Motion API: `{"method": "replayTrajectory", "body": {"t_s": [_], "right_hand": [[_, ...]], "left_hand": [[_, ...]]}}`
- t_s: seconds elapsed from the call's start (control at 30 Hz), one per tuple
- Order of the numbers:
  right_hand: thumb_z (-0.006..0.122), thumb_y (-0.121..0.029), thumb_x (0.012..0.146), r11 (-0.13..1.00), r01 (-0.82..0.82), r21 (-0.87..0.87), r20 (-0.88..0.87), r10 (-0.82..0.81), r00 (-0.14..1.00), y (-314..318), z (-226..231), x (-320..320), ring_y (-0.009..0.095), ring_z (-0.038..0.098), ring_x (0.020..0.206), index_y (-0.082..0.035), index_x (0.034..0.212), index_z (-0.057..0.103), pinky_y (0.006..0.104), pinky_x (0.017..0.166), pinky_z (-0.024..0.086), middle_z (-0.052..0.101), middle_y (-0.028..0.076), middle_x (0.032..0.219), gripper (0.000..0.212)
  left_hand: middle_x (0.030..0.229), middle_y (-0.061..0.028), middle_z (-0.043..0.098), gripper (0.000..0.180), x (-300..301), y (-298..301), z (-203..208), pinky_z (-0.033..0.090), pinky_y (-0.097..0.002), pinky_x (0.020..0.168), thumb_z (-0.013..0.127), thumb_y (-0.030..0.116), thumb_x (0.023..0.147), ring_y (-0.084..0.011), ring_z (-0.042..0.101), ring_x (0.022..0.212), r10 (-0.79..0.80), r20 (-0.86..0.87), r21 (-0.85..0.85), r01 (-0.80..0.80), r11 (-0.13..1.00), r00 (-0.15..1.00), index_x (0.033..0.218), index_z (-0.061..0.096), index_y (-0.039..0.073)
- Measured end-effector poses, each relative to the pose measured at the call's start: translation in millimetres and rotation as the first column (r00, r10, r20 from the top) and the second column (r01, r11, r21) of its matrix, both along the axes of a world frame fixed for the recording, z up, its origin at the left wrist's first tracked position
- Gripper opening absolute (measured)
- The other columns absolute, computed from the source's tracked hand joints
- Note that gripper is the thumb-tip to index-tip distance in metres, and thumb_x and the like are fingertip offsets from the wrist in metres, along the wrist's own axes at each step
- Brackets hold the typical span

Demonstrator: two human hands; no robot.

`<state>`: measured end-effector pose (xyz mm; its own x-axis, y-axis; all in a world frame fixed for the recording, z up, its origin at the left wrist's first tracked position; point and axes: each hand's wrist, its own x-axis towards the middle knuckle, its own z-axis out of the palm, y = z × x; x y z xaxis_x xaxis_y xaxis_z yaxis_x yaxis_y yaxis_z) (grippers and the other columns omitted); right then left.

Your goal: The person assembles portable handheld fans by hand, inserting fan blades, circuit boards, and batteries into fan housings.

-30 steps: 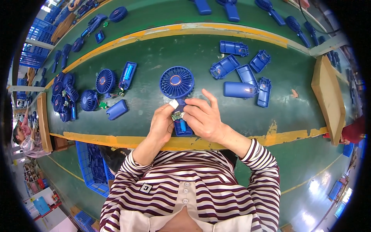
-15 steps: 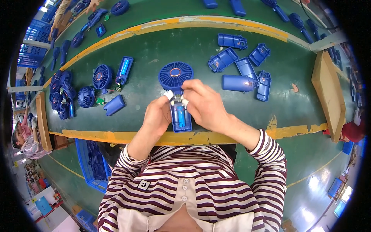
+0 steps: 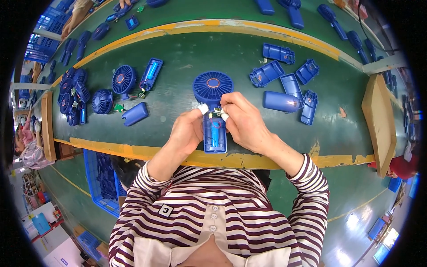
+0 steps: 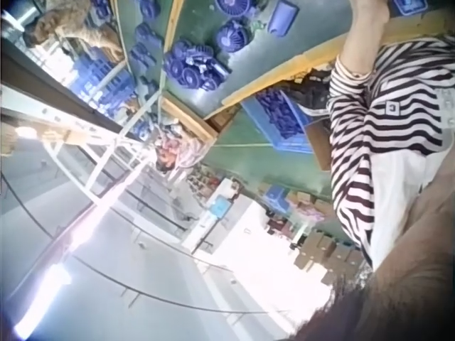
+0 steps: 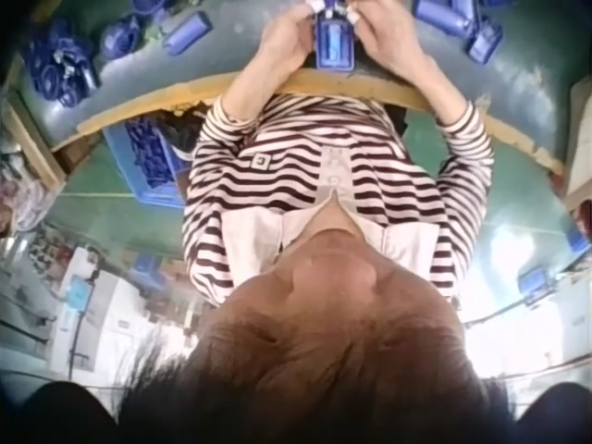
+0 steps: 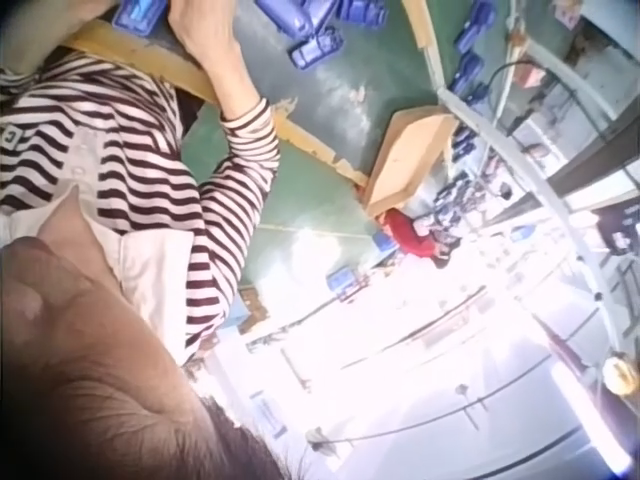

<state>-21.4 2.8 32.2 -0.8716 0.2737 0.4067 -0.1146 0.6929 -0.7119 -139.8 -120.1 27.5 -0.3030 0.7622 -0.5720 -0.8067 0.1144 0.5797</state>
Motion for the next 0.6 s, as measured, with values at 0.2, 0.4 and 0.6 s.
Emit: {"method": "replayTrajectory", "body": {"t_s": [0.2, 0.4, 0.6], "right_hand": [[0.05, 0.011, 0.071, 0.999, -0.007, 0.042, 0.0, 0.007, 1.0, -1.5, 0.8, -0.3, 0.026, 0.056, 0.077, 0.008, 0.085, 0.052, 0.0307, 0.063, 0.048, 0.051, 0.016, 0.098, 0.014], [0.05, 0.012, 0.069, 0.995, -0.014, 0.098, -0.016, 0.015, 1.0, -1.1, 1.0, -2.4, 0.028, 0.055, 0.079, 0.008, 0.084, 0.052, 0.0332, 0.066, 0.047, 0.051, 0.017, 0.097, 0.015], [0.055, 0.01, 0.064, 0.98, -0.037, 0.195, 0.04, 0.029, 0.999, -3.0, -1.6, 1.0, 0.031, 0.053, 0.088, 0.007, 0.085, 0.052, 0.0372, 0.073, 0.047, 0.05, 0.016, 0.1, 0.022]], "left_hand": [[0.088, -0.0139, 0.062, 0.026, -0.2, -2.1, -0.9, 0.054, -0.0333, 0.06, 0.042, 0.015, 0.088, -0.0224, 0.064, 0.072, 0.013, 0.039, 0.005, -0.013, 1.0, 0.999, 0.099, 0.053, -0.005], [0.087, -0.0113, 0.062, 0.022, -1.1, -3.3, -1.6, 0.053, -0.0328, 0.058, 0.043, 0.014, 0.087, -0.021, 0.064, 0.072, 0.009, 0.068, 0.017, -0.01, 1.0, 0.998, 0.097, 0.053, -0.003], [0.083, -0.0067, 0.06, 0.019, -0.4, -4.3, -4.8, 0.051, -0.0299, 0.056, 0.046, 0.017, 0.087, -0.0144, 0.06, 0.068, 0.013, 0.048, -0.015, -0.013, 1.0, 0.999, 0.094, 0.055, 0.001]]}}
